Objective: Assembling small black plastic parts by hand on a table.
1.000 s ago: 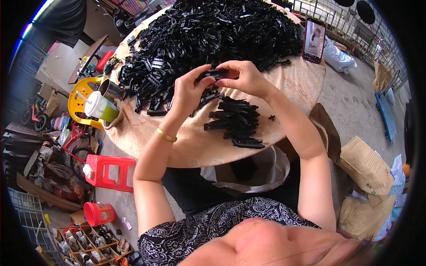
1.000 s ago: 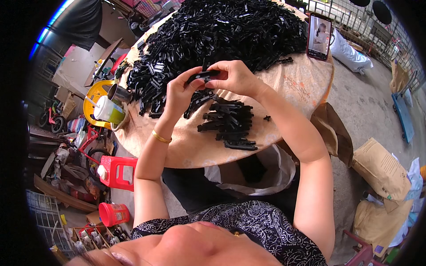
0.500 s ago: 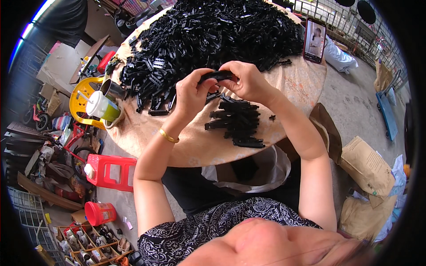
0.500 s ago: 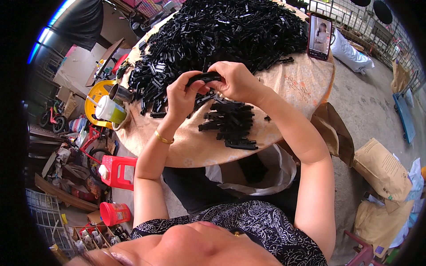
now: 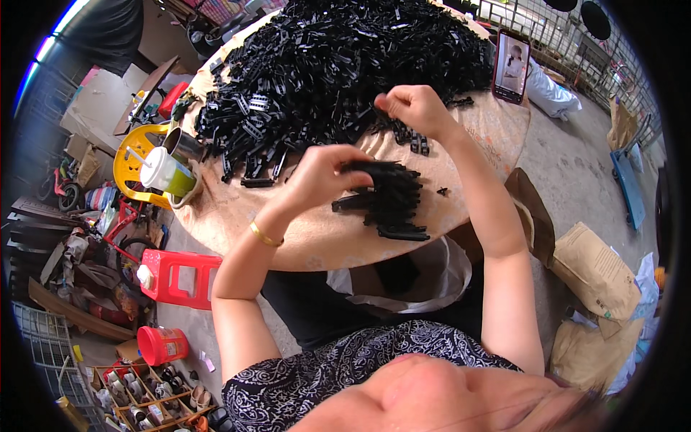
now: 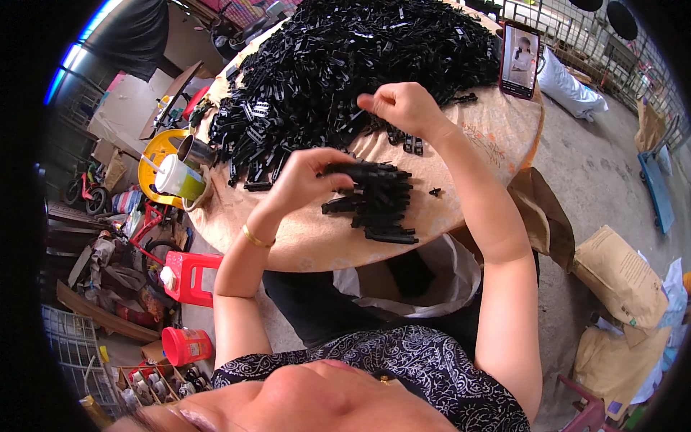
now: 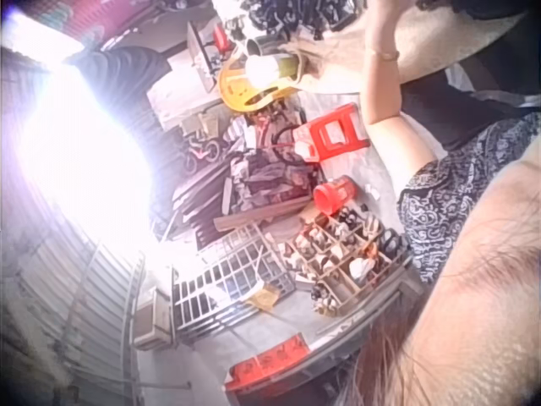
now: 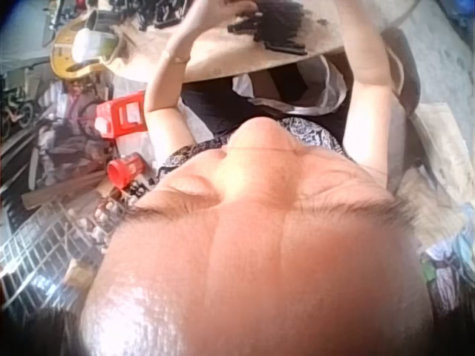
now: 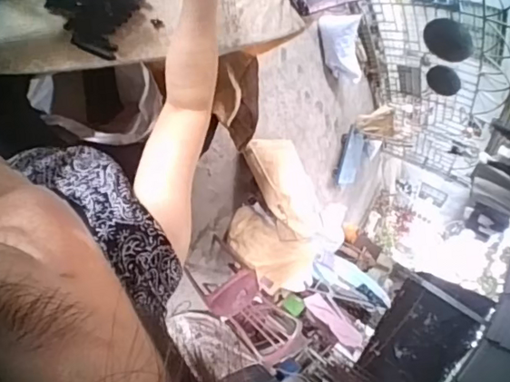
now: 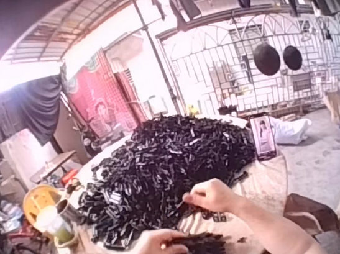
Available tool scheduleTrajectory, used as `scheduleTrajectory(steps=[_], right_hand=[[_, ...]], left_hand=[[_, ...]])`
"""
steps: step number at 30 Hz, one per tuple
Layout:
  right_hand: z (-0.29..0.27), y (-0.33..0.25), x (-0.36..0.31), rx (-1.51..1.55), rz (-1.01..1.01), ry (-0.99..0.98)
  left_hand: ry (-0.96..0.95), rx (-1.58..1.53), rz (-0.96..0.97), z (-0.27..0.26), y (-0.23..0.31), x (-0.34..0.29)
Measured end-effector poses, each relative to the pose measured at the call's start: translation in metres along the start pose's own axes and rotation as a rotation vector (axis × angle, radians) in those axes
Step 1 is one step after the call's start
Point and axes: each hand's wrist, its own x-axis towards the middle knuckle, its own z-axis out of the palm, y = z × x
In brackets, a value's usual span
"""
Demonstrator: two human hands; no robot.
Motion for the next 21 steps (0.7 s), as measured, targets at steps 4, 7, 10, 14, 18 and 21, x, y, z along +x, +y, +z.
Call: scheduleTrajectory(steps=[4, 7, 10, 14, 18, 21], right_hand=[[0.014, -0.004, -0.009, -0.586, -0.019, 0.046], [0.024, 0.000, -0.011, -0.720, -0.086, 0.077], [0.035, -0.001, -0.009, -0.743, -0.060, 0.151], [0.039, 0.010, -0.003, -0.678, -0.204, 0.254], [0.035, 0.017, 0.000, -0.639, -0.314, 0.331], [0.031, 0.009, -0.001, -0.470, -0.321, 0.459]], left_hand=[[-0.074, 0.171, 0.430, -0.005, 0.004, 0.000], [0.092, 0.185, 0.035, -0.027, 0.001, 0.014], [0.652, 0.893, -0.048, -0.063, -0.029, 0.032], [0.427, 0.912, -0.102, -0.105, -0.062, 0.029], [0.414, 0.991, -0.023, -0.090, -0.064, 0.031], [0.483, 1.004, 0.086, -0.087, -0.062, 0.031]])
